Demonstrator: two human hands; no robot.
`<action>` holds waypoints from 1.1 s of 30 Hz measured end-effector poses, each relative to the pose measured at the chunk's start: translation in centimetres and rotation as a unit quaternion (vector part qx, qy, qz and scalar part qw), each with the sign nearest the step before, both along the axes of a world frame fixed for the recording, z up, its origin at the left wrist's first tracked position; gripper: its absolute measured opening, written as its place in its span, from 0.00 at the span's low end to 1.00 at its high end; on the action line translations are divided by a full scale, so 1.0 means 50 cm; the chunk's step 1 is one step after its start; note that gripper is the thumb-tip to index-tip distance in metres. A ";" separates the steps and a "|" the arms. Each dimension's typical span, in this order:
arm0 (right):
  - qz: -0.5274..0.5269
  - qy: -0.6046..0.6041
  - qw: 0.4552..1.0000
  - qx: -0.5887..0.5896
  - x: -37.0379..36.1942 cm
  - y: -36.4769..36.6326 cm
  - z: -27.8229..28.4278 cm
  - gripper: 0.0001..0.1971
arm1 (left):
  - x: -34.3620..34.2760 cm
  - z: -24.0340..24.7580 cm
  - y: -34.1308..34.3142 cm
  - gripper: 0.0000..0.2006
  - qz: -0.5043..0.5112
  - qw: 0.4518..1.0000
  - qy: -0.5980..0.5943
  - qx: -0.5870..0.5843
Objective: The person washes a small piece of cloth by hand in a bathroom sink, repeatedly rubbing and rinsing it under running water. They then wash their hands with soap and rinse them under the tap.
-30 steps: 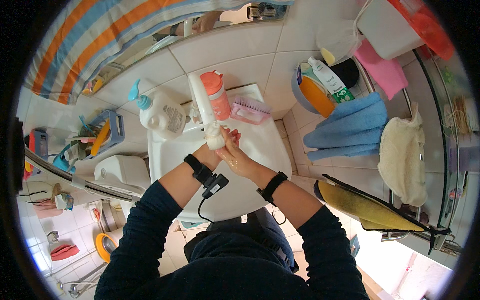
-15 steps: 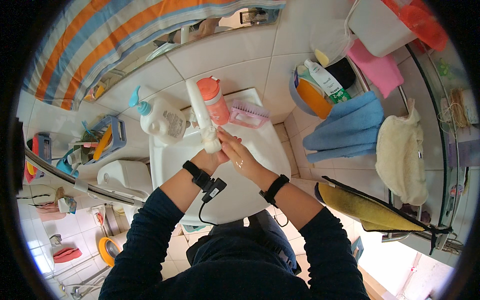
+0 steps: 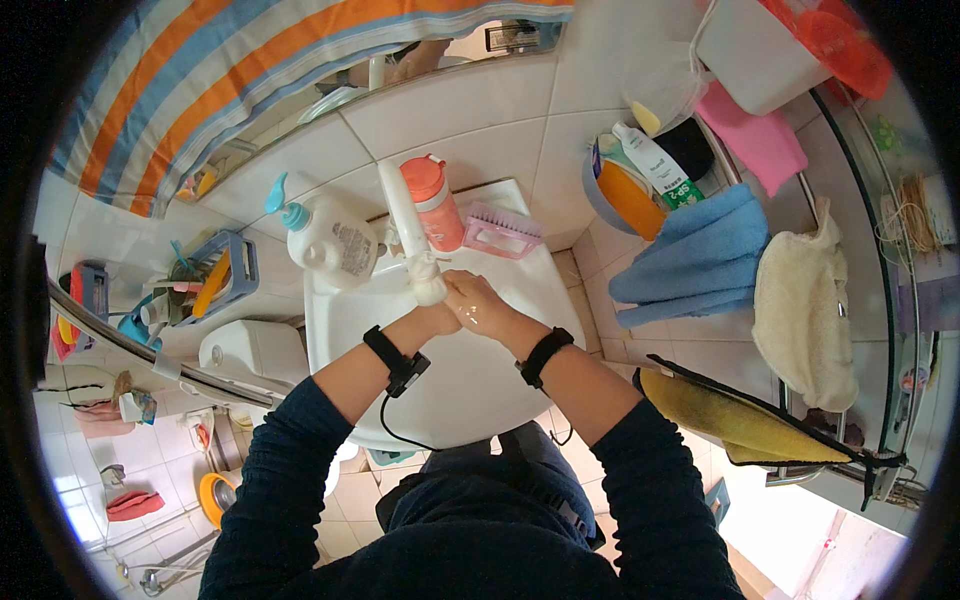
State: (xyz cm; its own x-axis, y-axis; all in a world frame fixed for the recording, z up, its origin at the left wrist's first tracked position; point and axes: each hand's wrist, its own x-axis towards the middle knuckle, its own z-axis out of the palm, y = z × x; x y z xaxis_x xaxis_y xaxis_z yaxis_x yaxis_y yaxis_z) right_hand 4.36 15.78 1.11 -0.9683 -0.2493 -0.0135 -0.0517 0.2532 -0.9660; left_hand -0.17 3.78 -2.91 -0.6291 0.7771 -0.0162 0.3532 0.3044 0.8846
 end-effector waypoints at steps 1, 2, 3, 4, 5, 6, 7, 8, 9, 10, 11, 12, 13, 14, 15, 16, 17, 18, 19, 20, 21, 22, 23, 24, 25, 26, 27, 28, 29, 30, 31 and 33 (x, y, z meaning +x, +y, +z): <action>-0.003 -0.036 0.999 -0.033 -0.005 0.002 -0.005 0.18 | 0.001 -0.004 -0.006 0.03 -0.080 0.988 0.123 -0.049; -0.006 -0.073 0.995 -0.066 -0.009 0.006 -0.008 0.19 | 0.003 -0.005 -0.011 0.03 -0.093 0.977 0.175 -0.074; -0.012 -0.122 0.988 -0.094 -0.009 0.010 -0.009 0.20 | 0.006 -0.002 -0.016 0.04 -0.112 0.962 0.210 -0.137; -0.018 -0.171 0.978 -0.122 -0.006 0.014 -0.007 0.21 | 0.008 0.004 -0.018 0.05 -0.135 0.939 0.236 -0.210; -0.024 -0.222 0.964 -0.143 -0.003 0.017 -0.004 0.22 | 0.011 0.013 -0.019 0.05 -0.092 0.971 0.154 -0.158; -0.036 -0.213 0.962 -0.168 0.004 0.019 0.000 0.22 | 0.013 0.023 -0.018 0.05 -0.053 0.990 0.062 -0.114; -0.048 -0.205 0.959 -0.187 0.011 0.021 0.006 0.22 | 0.014 0.032 -0.014 0.05 -0.017 0.998 -0.020 -0.048; -0.060 -0.198 0.956 -0.206 0.019 0.020 0.011 0.22 | 0.011 0.041 -0.010 0.06 -0.027 0.996 -0.014 -0.082; -0.079 -0.163 0.967 -0.178 0.027 0.019 0.016 0.21 | 0.005 0.049 -0.005 0.07 -0.041 0.995 0.002 -0.094; -0.096 -0.128 0.976 -0.150 0.034 0.017 0.022 0.20 | -0.001 0.055 -0.002 0.09 -0.053 0.992 0.024 -0.108; -0.107 -0.080 0.982 -0.130 0.040 0.013 0.026 0.19 | -0.004 0.060 -0.001 0.09 -0.080 0.989 0.072 -0.101; -0.112 -0.005 0.993 -0.048 0.044 0.009 0.031 0.19 | -0.008 0.063 -0.001 0.09 -0.106 0.982 0.125 -0.095; -0.109 0.082 0.990 0.027 0.047 0.004 0.036 0.18 | -0.011 0.066 -0.002 0.09 -0.143 0.968 0.170 -0.119; -0.107 0.142 0.979 0.102 0.048 -0.001 0.042 0.17 | -0.012 0.067 -0.003 0.09 -0.145 0.966 0.187 -0.102; -0.088 0.170 0.976 0.107 0.049 -0.004 0.049 0.16 | -0.013 0.068 -0.005 0.09 -0.157 0.961 0.198 -0.114; -0.071 0.172 0.976 0.113 0.049 -0.007 0.056 0.16 | -0.012 0.069 -0.007 0.09 -0.171 0.955 0.209 -0.126; -0.056 0.174 0.976 0.118 0.047 -0.008 0.065 0.16 | -0.008 0.069 -0.009 0.09 -0.160 0.960 0.193 -0.127; -0.032 0.134 0.984 0.112 0.044 -0.008 0.074 0.17 | -0.002 0.070 -0.009 0.09 -0.148 0.964 0.178 -0.129; -0.008 0.094 0.990 0.105 0.037 -0.006 0.084 0.17 | 0.006 0.071 -0.011 0.08 -0.136 0.968 0.163 -0.131; 0.017 0.043 0.994 0.104 0.031 -0.005 0.092 0.18 | 0.015 0.073 -0.013 0.08 -0.124 0.972 0.146 -0.133; 0.022 -0.038 0.995 0.091 0.025 -0.005 0.098 0.18 | 0.022 0.076 -0.013 0.08 -0.112 0.976 0.130 -0.135; 0.028 -0.128 0.988 0.084 0.015 -0.006 0.101 0.17 | 0.028 0.079 -0.012 0.08 -0.105 0.977 0.109 -0.152; 0.025 -0.177 0.981 0.078 0.009 -0.009 0.101 0.17 | 0.030 0.083 -0.010 0.08 -0.094 0.985 0.090 -0.118; 0.020 -0.224 0.972 0.074 0.001 -0.013 0.099 0.17 | 0.032 0.090 -0.007 0.08 -0.089 0.989 0.066 -0.099; 0.010 -0.230 0.970 0.073 -0.006 -0.019 0.093 0.18 | 0.035 0.098 -0.006 0.08 -0.082 0.992 0.043 -0.080; 0.001 -0.236 0.969 0.072 -0.012 -0.026 0.085 0.18 | 0.038 0.107 -0.004 0.08 -0.074 0.995 0.019 -0.062; 0.012 -0.238 0.968 0.080 -0.022 -0.034 0.077 0.18 | 0.041 0.117 -0.004 0.08 -0.065 0.997 -0.005 -0.044; 0.023 -0.241 0.966 0.087 -0.031 -0.042 0.068 0.19 | 0.044 0.129 -0.006 0.08 -0.057 0.998 -0.030 -0.026; 0.028 -0.261 0.959 0.112 -0.040 -0.048 0.060 0.19 | 0.046 0.140 -0.008 0.09 -0.050 0.997 -0.034 -0.046; 0.055 -0.242 0.963 0.107 -0.049 -0.053 0.054 0.20 | 0.047 0.149 -0.010 0.09 -0.043 0.996 -0.038 -0.067; 0.075 -0.241 0.960 0.121 -0.057 -0.055 0.050 0.20 | 0.046 0.156 -0.012 0.09 -0.037 0.996 -0.036 -0.076; 0.091 -0.265 0.951 0.130 -0.070 -0.057 0.048 0.21 | 0.044 0.163 -0.020 0.08 -0.031 0.998 0.014 -0.048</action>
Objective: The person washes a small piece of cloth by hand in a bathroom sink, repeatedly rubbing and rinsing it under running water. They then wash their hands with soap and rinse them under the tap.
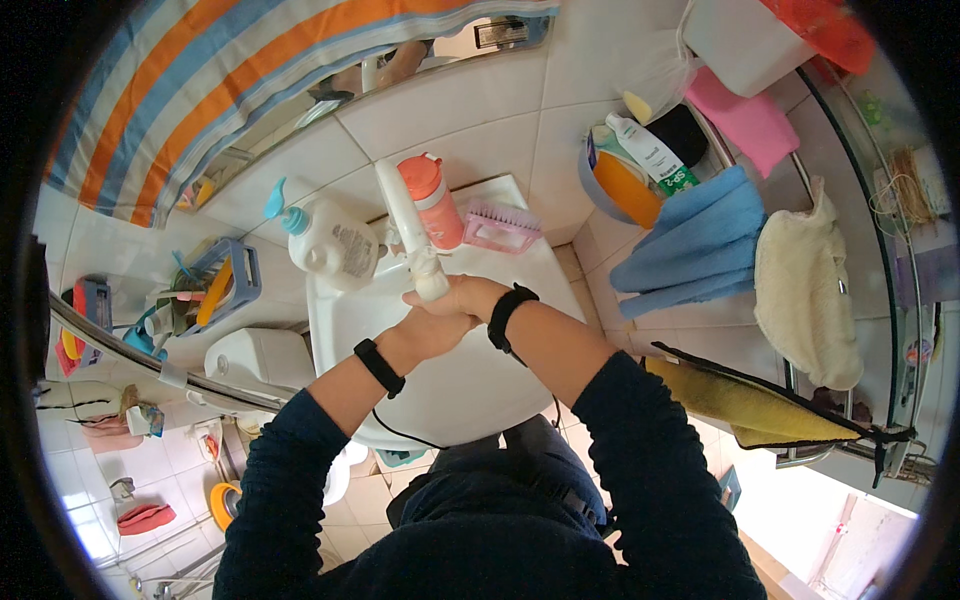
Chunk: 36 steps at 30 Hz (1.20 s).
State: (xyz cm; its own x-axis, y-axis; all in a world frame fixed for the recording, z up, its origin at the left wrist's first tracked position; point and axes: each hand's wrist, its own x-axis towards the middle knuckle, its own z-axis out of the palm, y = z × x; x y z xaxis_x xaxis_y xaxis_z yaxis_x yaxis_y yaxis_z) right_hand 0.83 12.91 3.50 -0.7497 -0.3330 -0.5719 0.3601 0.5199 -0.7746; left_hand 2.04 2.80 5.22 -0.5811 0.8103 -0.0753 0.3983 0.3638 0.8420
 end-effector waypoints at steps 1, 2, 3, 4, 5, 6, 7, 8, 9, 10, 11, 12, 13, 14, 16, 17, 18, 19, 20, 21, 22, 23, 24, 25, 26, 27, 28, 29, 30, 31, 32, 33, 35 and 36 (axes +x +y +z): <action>-0.009 -0.026 1.000 -0.001 -0.005 0.000 0.001 0.22 | -0.001 -0.001 -0.005 0.07 0.003 0.999 0.031 0.027; -0.015 -0.051 0.999 -0.006 -0.010 -0.002 0.002 0.24 | -0.002 -0.005 -0.014 0.07 -0.015 0.998 0.055 -0.019; -0.018 -0.060 0.998 -0.020 -0.013 -0.004 0.003 0.22 | -0.003 -0.011 -0.025 0.07 -0.032 0.994 0.081 -0.058; -0.020 -0.068 0.997 -0.040 -0.018 -0.009 0.002 0.21 | -0.005 -0.017 -0.037 0.08 -0.049 0.988 0.108 -0.098; -0.018 -0.068 0.995 -0.075 -0.021 -0.015 -0.001 0.21 | -0.007 -0.025 -0.050 0.08 -0.068 0.980 0.162 -0.094; -0.027 -0.058 0.996 -0.069 -0.024 -0.020 -0.007 0.21 | -0.009 -0.032 -0.063 0.08 -0.087 0.969 0.214 -0.091; -0.035 -0.040 0.995 -0.079 -0.026 -0.027 -0.015 0.21 | -0.011 -0.039 -0.074 0.09 -0.106 0.954 0.266 -0.087; -0.045 -0.026 0.996 -0.077 -0.027 -0.033 -0.024 0.20 | -0.014 -0.046 -0.079 0.09 -0.089 0.965 0.241 -0.058; -0.063 -0.012 0.994 -0.084 -0.027 -0.037 -0.035 0.20 | -0.019 -0.051 -0.081 0.10 -0.073 0.973 0.215 -0.028; -0.084 -0.002 0.993 -0.078 -0.026 -0.038 -0.045 0.20 | -0.023 -0.055 -0.080 0.10 -0.060 0.981 0.184 -0.029; -0.120 0.001 0.991 -0.053 -0.024 -0.038 -0.054 0.19 | -0.026 -0.056 -0.077 0.12 0.045 0.999 -0.016 -0.002; -0.127 0.046 0.989 -0.060 -0.020 -0.038 -0.061 0.20 | -0.028 -0.056 -0.071 0.13 0.144 0.964 -0.221 -0.008; -0.149 0.083 0.984 -0.048 -0.015 -0.036 -0.065 0.21 | -0.028 -0.052 -0.067 0.14 0.226 0.882 -0.413 -0.007; -0.165 0.097 0.981 -0.037 -0.009 -0.035 -0.068 0.22 | -0.028 -0.047 -0.063 0.15 0.239 0.843 -0.481 0.029; -0.216 0.068 0.971 -0.072 0.004 -0.034 -0.066 0.22 | -0.028 -0.032 -0.057 0.18 0.260 0.749 -0.602 0.098; -0.240 0.056 0.964 -0.099 0.011 -0.039 -0.063 0.23 | -0.025 -0.023 -0.053 0.19 0.250 0.728 -0.621 0.145; -0.268 0.037 0.961 -0.054 0.018 -0.044 -0.059 0.24 | -0.020 -0.016 -0.046 0.20 0.257 0.703 -0.639 0.176; -0.298 0.032 0.954 -0.018 0.023 -0.053 -0.057 0.25 | -0.016 -0.009 -0.038 0.21 0.249 0.674 -0.660 0.219; -0.328 0.027 0.944 0.019 0.030 -0.061 -0.056 0.27 | -0.016 -0.003 -0.030 0.21 0.251 0.648 -0.679 0.239; -0.331 0.107 0.929 0.128 0.034 -0.071 -0.056 0.29 | -0.017 0.000 -0.022 0.22 0.237 0.618 -0.699 0.271; -0.328 0.184 0.896 0.235 0.036 -0.088 -0.058 0.31 | -0.018 0.002 -0.014 0.23 0.223 0.587 -0.717 0.303; -0.334 0.198 0.894 0.224 0.041 -0.082 -0.061 0.32 | -0.018 0.001 -0.006 0.22 0.231 0.578 -0.723 0.300; -0.338 0.211 0.892 0.214 0.044 -0.085 -0.065 0.34 | -0.018 -0.002 0.002 0.21 0.239 0.569 -0.729 0.296; -0.352 0.161 0.918 0.086 0.051 -0.072 -0.071 0.34 | -0.018 -0.008 0.009 0.21 0.255 0.562 -0.733 0.287; -0.388 0.115 0.914 -0.037 0.056 -0.059 -0.076 0.34 | -0.018 -0.016 0.015 0.20 0.268 0.558 -0.734 0.279; -0.351 0.118 0.928 -0.047 0.062 -0.049 -0.082 0.34 | -0.016 -0.025 0.020 0.20 0.288 0.555 -0.734 0.265; -0.345 0.129 0.929 -0.050 0.068 -0.041 -0.088 0.34 | -0.015 -0.035 0.025 0.20 0.307 0.551 -0.734 0.250; -0.339 0.140 0.929 -0.053 0.071 -0.034 -0.094 0.34 | -0.016 -0.044 0.028 0.18 0.308 0.535 -0.747 0.247; -0.333 0.151 0.929 -0.056 0.075 -0.029 -0.100 0.34 | -0.018 -0.050 0.029 0.16 0.308 0.519 -0.759 0.244; -0.327 0.161 0.929 -0.060 0.074 -0.028 -0.105 0.34 | -0.019 -0.055 0.035 0.15 0.309 0.503 -0.771 0.239; -0.322 0.156 0.932 -0.053 0.072 -0.028 -0.109 0.34 | -0.018 -0.057 0.043 0.15 0.318 0.512 -0.760 0.243; -0.341 0.143 0.928 -0.048 0.068 -0.030 -0.112 0.34 | -0.017 -0.056 0.052 0.16 0.328 0.521 -0.748 0.247; -0.375 0.098 0.920 -0.059 0.055 -0.035 -0.114 0.33 | -0.014 -0.044 0.065 0.16 0.371 0.546 -0.713 0.236; -0.392 0.081 0.913 -0.086 0.050 -0.036 -0.112 0.32 | -0.011 -0.036 0.068 0.17 0.402 0.562 -0.689 0.219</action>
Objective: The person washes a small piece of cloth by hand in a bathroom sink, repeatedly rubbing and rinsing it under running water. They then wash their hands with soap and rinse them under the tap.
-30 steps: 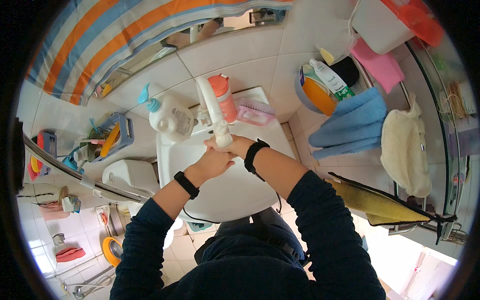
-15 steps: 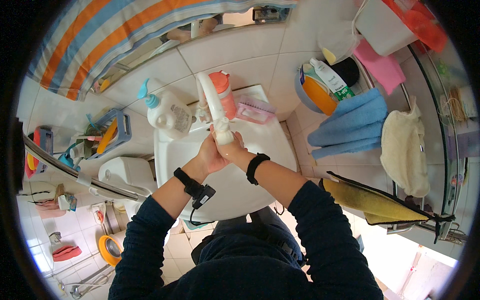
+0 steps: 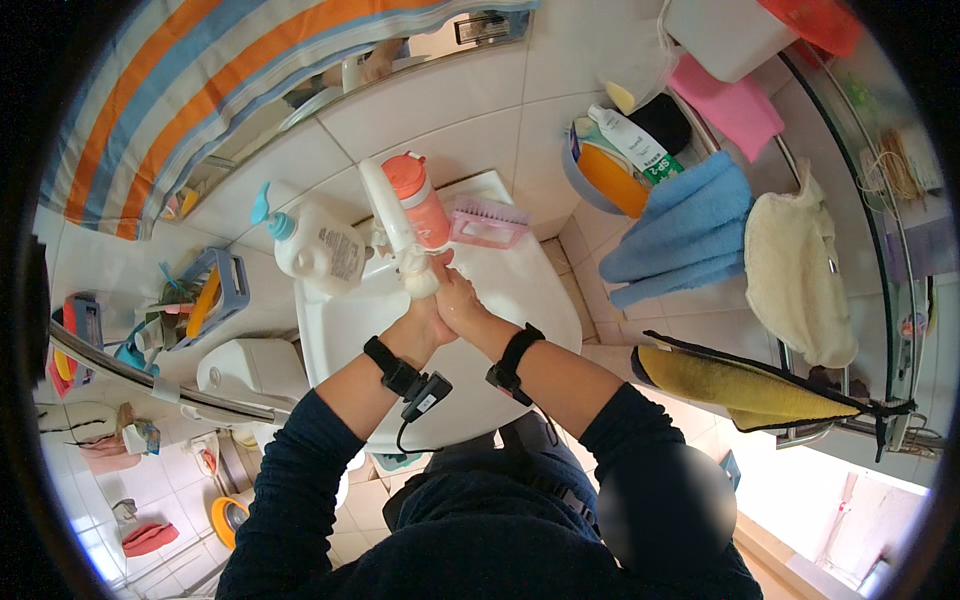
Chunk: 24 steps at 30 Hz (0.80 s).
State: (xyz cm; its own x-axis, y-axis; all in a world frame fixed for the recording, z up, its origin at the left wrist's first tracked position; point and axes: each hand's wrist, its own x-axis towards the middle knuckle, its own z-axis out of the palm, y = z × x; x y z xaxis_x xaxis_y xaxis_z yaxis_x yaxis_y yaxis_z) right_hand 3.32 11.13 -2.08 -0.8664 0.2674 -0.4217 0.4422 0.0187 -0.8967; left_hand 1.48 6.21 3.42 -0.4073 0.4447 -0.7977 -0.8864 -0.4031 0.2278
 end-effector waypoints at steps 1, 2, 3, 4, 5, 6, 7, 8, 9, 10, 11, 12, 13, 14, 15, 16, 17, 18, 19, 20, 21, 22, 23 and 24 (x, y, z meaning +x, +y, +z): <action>-0.014 0.023 0.997 -0.067 -0.002 0.001 0.004 0.32 | 0.001 0.007 0.003 0.16 -0.001 1.000 0.008 -0.028; -0.026 0.047 0.990 -0.133 -0.002 0.003 0.009 0.31 | 0.002 0.012 0.005 0.16 -0.003 0.998 0.016 -0.057; -0.052 0.026 0.981 -0.184 0.000 0.005 0.017 0.29 | 0.002 0.014 0.007 0.16 -0.013 0.997 0.022 -0.070; -0.078 0.006 0.969 -0.234 0.006 0.007 0.025 0.26 | 0.001 0.012 0.008 0.15 -0.022 0.996 0.027 -0.084; -0.104 -0.014 0.953 -0.284 0.011 0.009 0.035 0.24 | 0.001 0.005 0.008 0.15 -0.017 0.993 0.073 -0.086; -0.120 -0.014 0.943 -0.309 0.012 0.009 0.045 0.22 | 0.000 -0.005 0.008 0.15 -0.011 0.989 0.119 -0.089; -0.135 -0.014 0.933 -0.334 0.014 0.007 0.054 0.20 | 0.000 -0.020 0.008 0.15 -0.005 0.982 0.165 -0.091; -0.145 -0.004 0.920 -0.363 0.014 0.006 0.063 0.18 | 0.000 -0.035 0.006 0.15 0.002 0.973 0.210 -0.093; -0.157 -0.001 0.908 -0.389 0.013 0.004 0.071 0.18 | -0.001 -0.051 0.004 0.15 0.008 0.962 0.256 -0.094; -0.165 0.011 0.894 -0.417 0.014 0.003 0.078 0.17 | 0.000 -0.067 0.000 0.15 0.015 0.949 0.300 -0.095; -0.172 0.024 0.878 -0.445 0.013 0.001 0.085 0.16 | 0.001 -0.079 -0.006 0.15 -0.025 0.892 0.413 -0.183; -0.171 0.000 0.893 -0.417 0.014 0.000 0.090 0.16 | 0.003 -0.089 -0.013 0.15 -0.064 0.811 0.516 -0.267; -0.168 -0.024 0.906 -0.387 0.016 0.001 0.096 0.16 | 0.002 -0.095 -0.021 0.14 -0.083 0.770 0.562 -0.292; -0.173 -0.043 0.917 -0.357 0.018 0.000 0.102 0.16 | 0.001 -0.098 -0.029 0.14 -0.098 0.724 0.604 -0.319; -0.156 -0.071 0.902 -0.396 0.020 0.001 0.108 0.17 | -0.003 -0.098 -0.036 0.14 -0.093 0.737 0.602 -0.293; -0.145 -0.094 0.884 -0.434 0.024 0.001 0.114 0.18 | -0.005 -0.097 -0.041 0.14 -0.100 0.750 0.594 -0.271; -0.141 -0.126 0.864 -0.466 0.027 0.000 0.120 0.18 | -0.007 -0.095 -0.045 0.12 -0.098 0.745 0.607 -0.258; -0.140 -0.120 0.868 -0.461 0.029 0.001 0.126 0.18 | -0.008 -0.092 -0.047 0.10 -0.107 0.741 0.614 -0.250; -0.144 -0.123 0.872 -0.451 0.032 0.001 0.131 0.17 | -0.009 -0.090 -0.048 0.09 -0.095 0.729 0.638 -0.230; -0.140 -0.124 0.872 -0.452 0.033 0.002 0.134 0.17 | -0.008 -0.087 -0.045 0.09 -0.111 0.762 0.592 -0.237; -0.141 -0.145 0.877 -0.436 0.034 0.002 0.135 0.18 | -0.007 -0.085 -0.041 0.09 -0.107 0.787 0.561 -0.231; -0.136 -0.164 0.877 -0.431 0.035 0.001 0.134 0.19 | -0.005 -0.082 -0.036 0.08 -0.113 0.813 0.521 -0.234; -0.133 -0.179 0.876 -0.428 0.035 0.002 0.130 0.19 | -0.002 -0.078 -0.031 0.08 -0.070 0.866 0.467 -0.165; -0.155 -0.171 0.861 -0.454 0.037 0.001 0.123 0.18 | 0.001 -0.074 -0.025 0.09 -0.033 0.910 0.400 -0.103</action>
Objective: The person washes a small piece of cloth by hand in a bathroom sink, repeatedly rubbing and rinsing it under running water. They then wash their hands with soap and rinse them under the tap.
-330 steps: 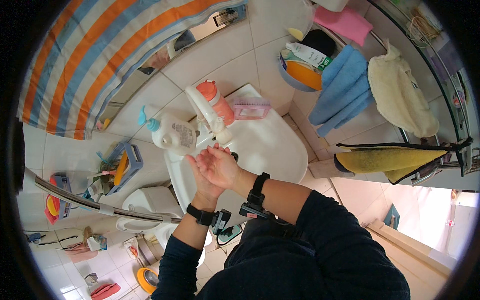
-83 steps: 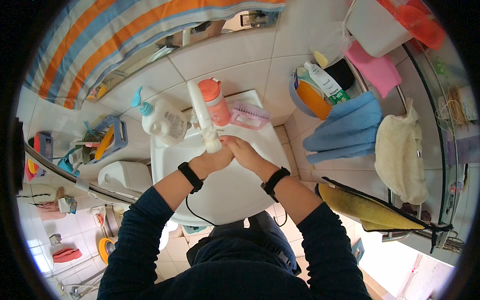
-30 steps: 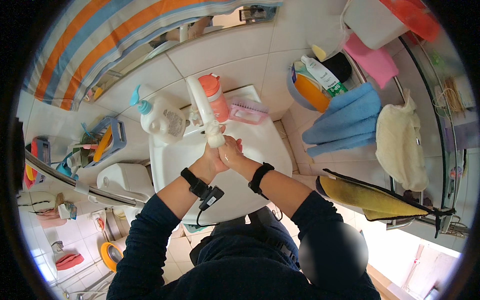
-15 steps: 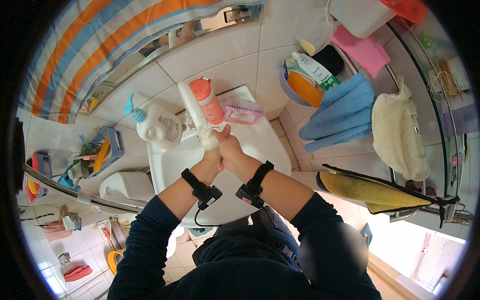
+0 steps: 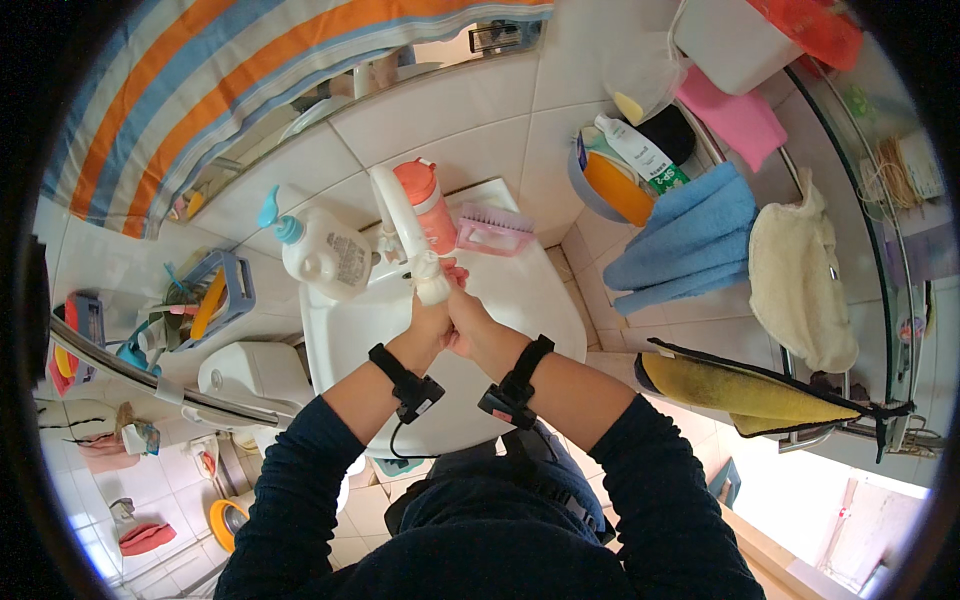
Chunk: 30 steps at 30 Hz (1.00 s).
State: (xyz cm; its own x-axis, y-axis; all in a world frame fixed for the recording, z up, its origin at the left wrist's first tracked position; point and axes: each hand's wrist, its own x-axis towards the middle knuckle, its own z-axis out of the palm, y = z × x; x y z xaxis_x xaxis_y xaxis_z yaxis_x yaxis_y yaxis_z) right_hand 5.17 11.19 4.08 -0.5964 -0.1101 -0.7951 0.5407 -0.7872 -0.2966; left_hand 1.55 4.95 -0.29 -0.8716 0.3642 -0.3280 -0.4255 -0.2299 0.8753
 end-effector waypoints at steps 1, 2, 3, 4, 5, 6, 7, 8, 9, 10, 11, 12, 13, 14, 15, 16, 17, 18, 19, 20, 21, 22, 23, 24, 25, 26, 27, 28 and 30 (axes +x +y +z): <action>-0.034 0.001 0.999 -0.025 0.001 0.000 -0.010 0.17 | 0.002 0.006 0.005 0.09 0.016 0.994 -0.077 0.073; -0.068 -0.002 0.997 -0.046 0.003 0.000 -0.022 0.16 | 0.003 0.013 0.005 0.08 0.016 0.987 -0.119 0.110; -0.073 0.030 0.995 -0.059 0.004 0.000 -0.036 0.15 | 0.004 0.021 0.004 0.08 0.016 0.976 -0.160 0.146; -0.076 0.056 0.993 -0.068 0.005 0.000 -0.051 0.14 | 0.008 0.030 0.002 0.08 0.017 0.963 -0.201 0.181; -0.078 0.071 0.991 -0.080 0.007 -0.001 -0.066 0.14 | 0.011 0.039 0.000 0.09 0.036 0.954 -0.225 0.193; -0.085 0.102 0.987 -0.091 0.005 0.000 -0.080 0.14 | 0.015 0.046 -0.001 0.09 0.055 0.945 -0.249 0.206; -0.089 0.122 0.983 -0.106 0.003 -0.001 -0.094 0.14 | 0.017 0.052 -0.002 0.10 0.066 0.935 -0.260 0.232; -0.099 0.140 0.978 -0.117 0.001 -0.004 -0.105 0.14 | 0.017 0.057 -0.008 0.10 0.071 0.935 -0.264 0.227; -0.091 0.154 0.977 -0.113 -0.002 -0.008 -0.114 0.12 | 0.018 0.060 -0.014 0.10 0.066 0.935 -0.257 0.234; -0.090 0.165 0.977 -0.105 -0.004 -0.015 -0.121 0.11 | 0.016 0.061 -0.020 0.10 0.062 0.936 -0.250 0.242; -0.088 0.176 0.976 -0.096 -0.008 -0.020 -0.126 0.10 | 0.014 0.060 -0.026 0.11 0.059 0.936 -0.258 0.233; -0.114 0.148 0.982 -0.025 -0.013 -0.027 -0.129 0.11 | 0.012 0.057 -0.033 0.11 0.057 0.936 -0.266 0.224; -0.139 0.119 0.982 0.046 -0.020 -0.034 -0.131 0.11 | 0.011 0.053 -0.039 0.12 0.062 0.936 -0.279 0.207; -0.137 0.097 0.981 0.092 -0.029 -0.036 -0.131 0.11 | 0.014 0.048 -0.044 0.13 0.050 0.944 -0.271 0.180; -0.145 0.096 0.965 0.198 -0.037 -0.036 -0.129 0.12 | 0.020 0.044 -0.047 0.14 0.046 0.951 -0.268 0.143; -0.128 0.101 0.947 0.277 -0.048 -0.030 -0.126 0.14 | 0.026 0.040 -0.049 0.16 0.039 0.957 -0.264 0.110; -0.128 0.089 0.920 0.359 -0.057 -0.022 -0.122 0.16 | 0.034 0.038 -0.051 0.17 0.027 0.956 -0.280 0.087; -0.103 0.105 0.866 0.478 -0.067 -0.017 -0.116 0.23 | 0.042 0.037 -0.049 0.18 0.013 0.953 -0.295 0.069; -0.094 0.137 0.867 0.470 -0.071 -0.014 -0.108 0.23 | 0.048 0.037 -0.046 0.19 0.001 0.946 -0.323 0.041; -0.094 0.132 0.871 0.464 -0.072 -0.011 -0.099 0.23 | 0.055 0.039 -0.040 0.23 -0.003 0.935 -0.351 0.057; -0.088 0.132 0.880 0.447 -0.070 -0.011 -0.089 0.23 | 0.057 0.043 -0.038 0.24 -0.014 0.929 -0.355 0.105; -0.102 0.166 0.898 0.395 -0.063 -0.011 -0.077 0.22 | 0.058 0.048 -0.036 0.24 -0.031 0.919 -0.360 0.157; -0.087 0.128 0.912 0.379 -0.055 -0.013 -0.065 0.22 | 0.057 0.055 -0.033 0.24 -0.041 0.907 -0.369 0.200; -0.089 0.126 0.930 0.333 -0.044 -0.014 -0.052 0.22 | 0.058 0.062 -0.030 0.25 -0.033 0.898 -0.368 0.239; -0.093 0.122 0.945 0.291 -0.034 -0.017 -0.040 0.22 | 0.059 0.070 -0.028 0.26 -0.018 0.889 -0.372 0.268; -0.097 0.116 0.956 0.252 -0.026 -0.018 -0.028 0.22 | 0.058 0.078 -0.027 0.26 -0.014 0.880 -0.361 0.308; -0.102 0.108 0.962 0.227 -0.021 -0.020 -0.017 0.22 | 0.056 0.085 -0.025 0.26 0.009 0.884 -0.364 0.292; -0.109 0.099 0.967 0.206 -0.020 -0.022 -0.008 0.21 | 0.053 0.090 -0.022 0.26 0.020 0.889 -0.354 0.289; -0.123 0.084 0.969 0.196 -0.023 -0.025 0.004 0.21 | 0.053 0.093 -0.015 0.25 0.021 0.894 -0.345 0.285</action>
